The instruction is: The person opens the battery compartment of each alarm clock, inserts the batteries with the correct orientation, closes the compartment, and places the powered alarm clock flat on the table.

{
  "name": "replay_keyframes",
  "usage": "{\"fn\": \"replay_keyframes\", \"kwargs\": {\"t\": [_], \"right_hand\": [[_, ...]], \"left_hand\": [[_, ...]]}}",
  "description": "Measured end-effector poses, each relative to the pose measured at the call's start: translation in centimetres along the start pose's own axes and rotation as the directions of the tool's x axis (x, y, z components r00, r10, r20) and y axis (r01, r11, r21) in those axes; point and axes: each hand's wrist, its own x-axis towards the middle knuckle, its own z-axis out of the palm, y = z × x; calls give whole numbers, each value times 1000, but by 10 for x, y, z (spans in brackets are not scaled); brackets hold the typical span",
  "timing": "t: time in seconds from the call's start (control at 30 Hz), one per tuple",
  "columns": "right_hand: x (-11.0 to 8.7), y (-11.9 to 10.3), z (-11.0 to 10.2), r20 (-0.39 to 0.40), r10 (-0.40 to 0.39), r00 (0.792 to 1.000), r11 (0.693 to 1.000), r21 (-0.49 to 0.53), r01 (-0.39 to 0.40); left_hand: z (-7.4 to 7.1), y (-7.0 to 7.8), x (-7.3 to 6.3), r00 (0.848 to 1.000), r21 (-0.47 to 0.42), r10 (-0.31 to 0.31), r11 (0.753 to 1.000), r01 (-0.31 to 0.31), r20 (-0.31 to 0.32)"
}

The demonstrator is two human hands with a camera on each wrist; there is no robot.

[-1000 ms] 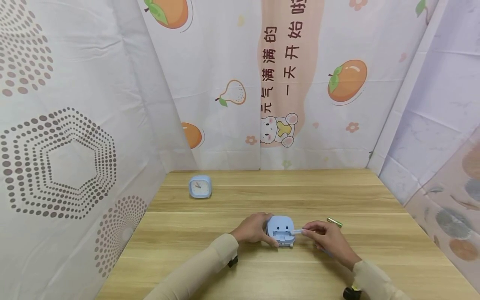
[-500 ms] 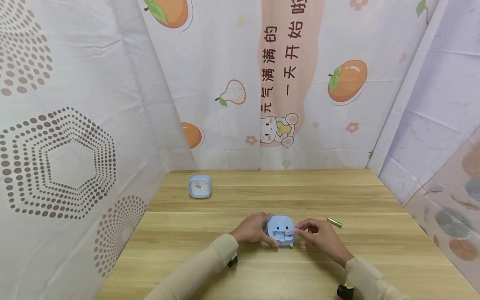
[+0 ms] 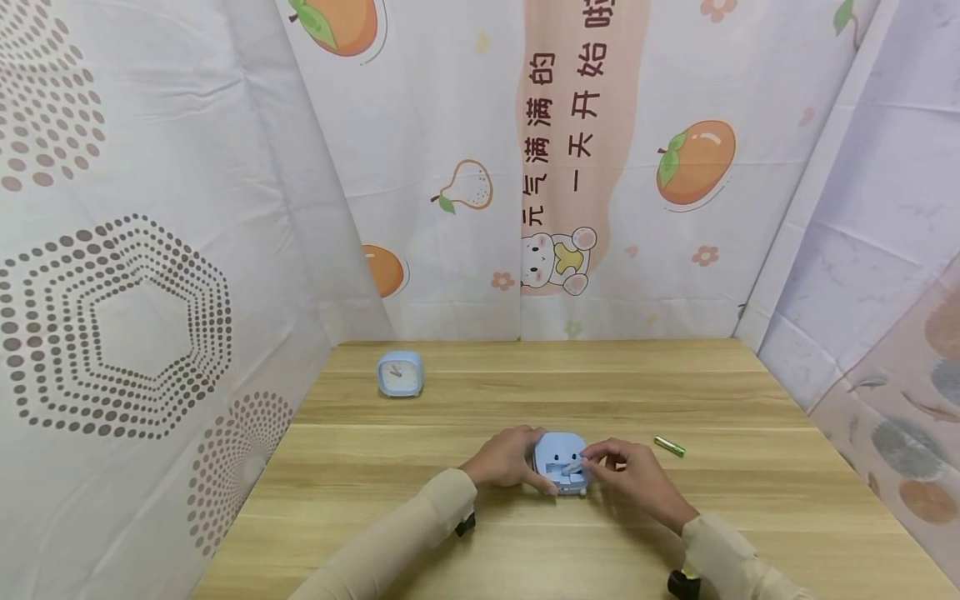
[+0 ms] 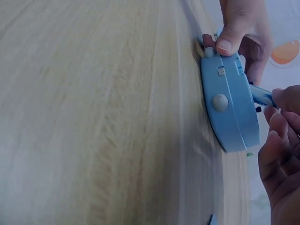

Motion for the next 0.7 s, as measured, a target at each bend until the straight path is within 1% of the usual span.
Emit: {"fn": "replay_keyframes", "kwargs": {"t": [0.13,0.23,0.4,0.53,0.7], "right_hand": [[2,-1,6,38,-10,999,1000,-15,10],[2,-2,9,48,-17,999,1000,-25,18],[4,-3,9,26,-66,997,996,-53,67],[3,-2,8,23,-106,994,992,-74,107],[5,0,10,3,-116,993,988,-100,115]], "left_hand": [[0,0,0,1000,13,1,1000,-1,-4],[-1,1,-1,1000,18,-1,1000,1,-3],[-1,1,-1,1000,12,9,1000,-9,-12],[-1,1,-1,1000,7,12,1000,-12,-18],[0,2,-2,1000,5,10,1000,-10,-19]]}}
